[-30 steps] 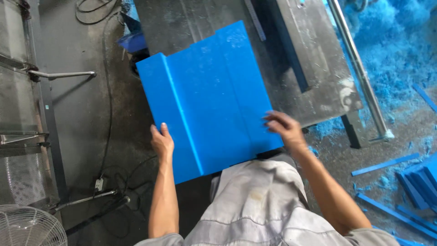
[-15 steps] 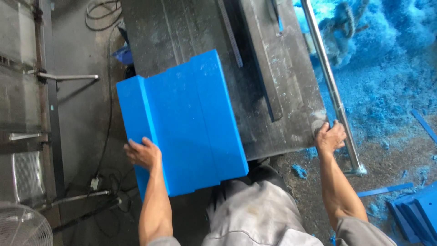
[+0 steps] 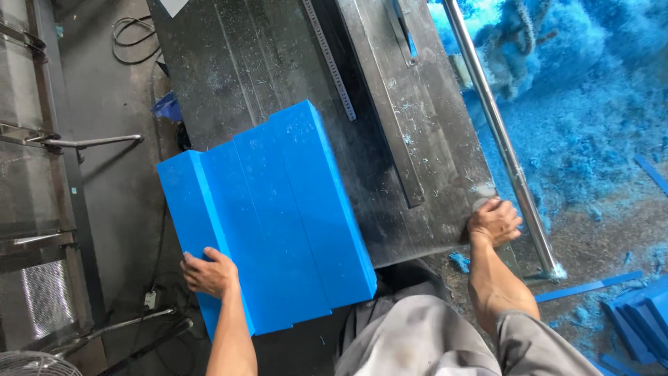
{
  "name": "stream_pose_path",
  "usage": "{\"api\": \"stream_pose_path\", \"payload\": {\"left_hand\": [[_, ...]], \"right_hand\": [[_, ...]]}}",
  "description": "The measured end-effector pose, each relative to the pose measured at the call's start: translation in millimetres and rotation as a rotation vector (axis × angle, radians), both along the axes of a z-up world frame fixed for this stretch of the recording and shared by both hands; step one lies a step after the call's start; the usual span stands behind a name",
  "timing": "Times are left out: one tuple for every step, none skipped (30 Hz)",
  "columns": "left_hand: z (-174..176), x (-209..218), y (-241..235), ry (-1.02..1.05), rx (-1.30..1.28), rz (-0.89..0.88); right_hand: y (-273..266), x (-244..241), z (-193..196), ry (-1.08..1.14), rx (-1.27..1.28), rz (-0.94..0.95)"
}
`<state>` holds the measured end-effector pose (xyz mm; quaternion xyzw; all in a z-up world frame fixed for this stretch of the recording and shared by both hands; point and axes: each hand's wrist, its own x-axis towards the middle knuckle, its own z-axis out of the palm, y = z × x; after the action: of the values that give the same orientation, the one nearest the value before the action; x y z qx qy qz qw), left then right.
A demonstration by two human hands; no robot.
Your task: Cutting blue foam blocks with an industrial table saw and stacking the trimmed pieces on a pallet.
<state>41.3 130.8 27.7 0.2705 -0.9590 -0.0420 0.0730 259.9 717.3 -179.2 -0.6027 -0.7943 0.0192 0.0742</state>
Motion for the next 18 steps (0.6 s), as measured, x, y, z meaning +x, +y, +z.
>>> {"api": "stream_pose_path", "payload": {"left_hand": [[0.4, -3.1, 1.7, -0.004, -0.006, -0.003], [0.1, -6.0, 3.1, -0.004, -0.001, 0.013], [0.2, -1.5, 3.6, -0.015, 0.002, 0.032], [3.2, 0.1, 4.3, -0.031, -0.006, 0.032], [5.1, -0.6, 6.5, -0.020, -0.005, 0.019], [8.1, -0.5, 8.5, -0.009, -0.004, 0.007], [1.4, -1.0, 2.4, -0.004, 0.001, 0.000], [-4.4, -1.2, -4.1, -0.018, -0.018, -0.010], [-8.9, -0.7, -11.7, -0.029, -0.040, -0.015], [-8.6, -4.5, -8.2, -0.022, -0.036, -0.017], [-7.2, -2.6, -6.8, -0.001, -0.026, -0.019], [-6.0, -0.3, -5.5, 0.020, -0.015, -0.021], [-4.3, 0.5, -4.5, 0.020, -0.012, -0.018], [-2.4, 1.3, -3.1, 0.010, -0.019, -0.018], [-0.5, -0.9, -0.5, 0.003, -0.025, -0.020], [-0.3, 0.3, -0.5, 0.005, -0.021, -0.020], [0.3, -0.3, -0.1, -0.007, -0.029, -0.019], [1.1, -1.1, 0.8, -0.019, -0.038, -0.017]], "right_hand": [[-1.3, -4.7, 3.1, -0.004, -0.006, -0.003], [-2.8, -9.3, 5.5, -0.003, -0.004, -0.005], [-5.0, -5.8, 10.1, -0.014, -0.003, -0.003], [-6.2, -3.8, 9.8, -0.030, -0.010, -0.004], [-5.9, -3.3, 9.7, -0.022, -0.006, -0.004], [-5.8, -1.8, 10.8, -0.013, -0.001, -0.004], [-4.5, -1.7, 8.9, -0.008, 0.005, -0.011], [-3.7, -1.1, 8.0, 0.001, 0.005, -0.010], [-3.4, -2.9, 6.6, 0.012, 0.004, -0.005], [-2.4, -7.4, 7.4, 0.020, 0.007, -0.007], [-3.6, -6.5, 8.8, 0.018, -0.007, -0.003], [-4.9, -5.3, 10.0, 0.016, -0.021, 0.002], [-5.5, -4.8, 11.9, 0.015, -0.018, 0.005], [-5.8, -4.3, 14.1, 0.019, -0.019, 0.007], [-5.1, -5.6, 16.3, 0.026, -0.019, 0.007], [-5.9, -4.2, 17.3, 0.028, -0.015, 0.007], [-6.2, -5.1, 18.1, 0.038, -0.022, -0.001], [-6.0, -6.1, 19.1, 0.047, -0.029, -0.009]]}}
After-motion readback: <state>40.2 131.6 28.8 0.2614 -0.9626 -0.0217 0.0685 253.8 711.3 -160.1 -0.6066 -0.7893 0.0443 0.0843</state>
